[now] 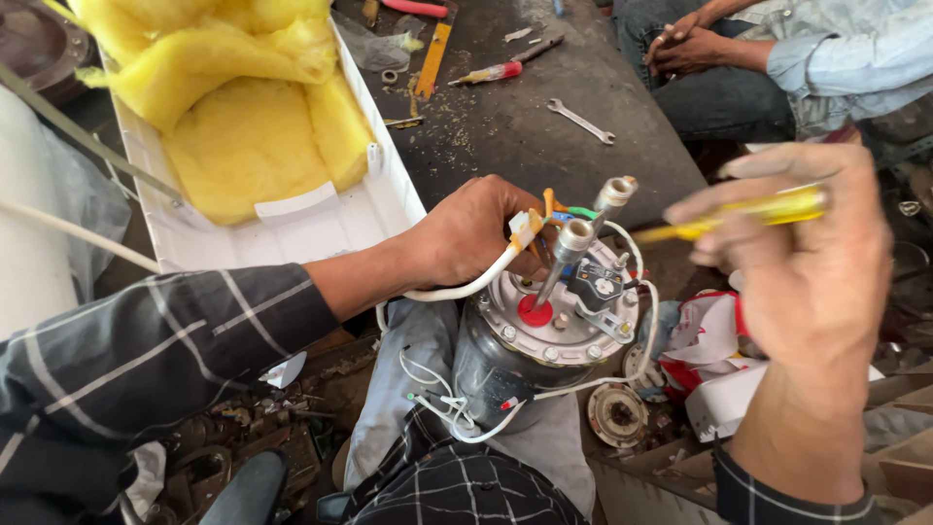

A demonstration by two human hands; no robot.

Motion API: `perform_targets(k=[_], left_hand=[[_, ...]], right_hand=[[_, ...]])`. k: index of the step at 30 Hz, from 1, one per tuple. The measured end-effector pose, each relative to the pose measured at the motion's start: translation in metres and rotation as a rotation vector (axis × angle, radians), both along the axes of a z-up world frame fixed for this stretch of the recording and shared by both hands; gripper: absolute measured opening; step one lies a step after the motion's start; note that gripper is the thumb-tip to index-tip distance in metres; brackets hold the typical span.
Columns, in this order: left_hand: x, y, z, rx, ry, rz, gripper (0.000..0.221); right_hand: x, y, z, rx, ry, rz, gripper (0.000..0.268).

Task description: The person uses a screwdriver to tighten screws on the top of a cylindrical metal water heater. They adjust and connect wires to the control components on the unit's top plate.

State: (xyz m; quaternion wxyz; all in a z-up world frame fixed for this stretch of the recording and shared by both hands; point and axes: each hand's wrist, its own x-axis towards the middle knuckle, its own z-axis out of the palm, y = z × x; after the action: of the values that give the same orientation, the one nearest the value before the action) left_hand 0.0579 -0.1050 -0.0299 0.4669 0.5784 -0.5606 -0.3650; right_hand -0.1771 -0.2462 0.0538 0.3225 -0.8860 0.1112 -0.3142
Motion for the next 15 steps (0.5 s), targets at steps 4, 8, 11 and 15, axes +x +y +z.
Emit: perform_targets(k=[4, 8, 11, 15], left_hand=[[0.002, 0.0, 0.001, -0.023, -0.015, -0.013, 0.025], [0.002, 0.001, 0.0, -0.021, 0.004, -0.027, 0.025], [0.003, 0.0, 0.0, -0.025, -0.001, -0.027, 0.026], [0.002, -0.001, -0.001, -0.009, 0.029, -0.042, 0.024]], right_hand=[[0.014, 0.01, -0.006, -0.051, -0.026, 0.191, 0.042], [0.014, 0.013, -0.012, -0.17, 0.027, 0.2, 0.043], [0.009, 0.01, -0.013, -0.112, 0.075, 0.193, 0.044], [0.005, 0.006, -0.01, -0.167, 0.12, 0.177, 0.044]])
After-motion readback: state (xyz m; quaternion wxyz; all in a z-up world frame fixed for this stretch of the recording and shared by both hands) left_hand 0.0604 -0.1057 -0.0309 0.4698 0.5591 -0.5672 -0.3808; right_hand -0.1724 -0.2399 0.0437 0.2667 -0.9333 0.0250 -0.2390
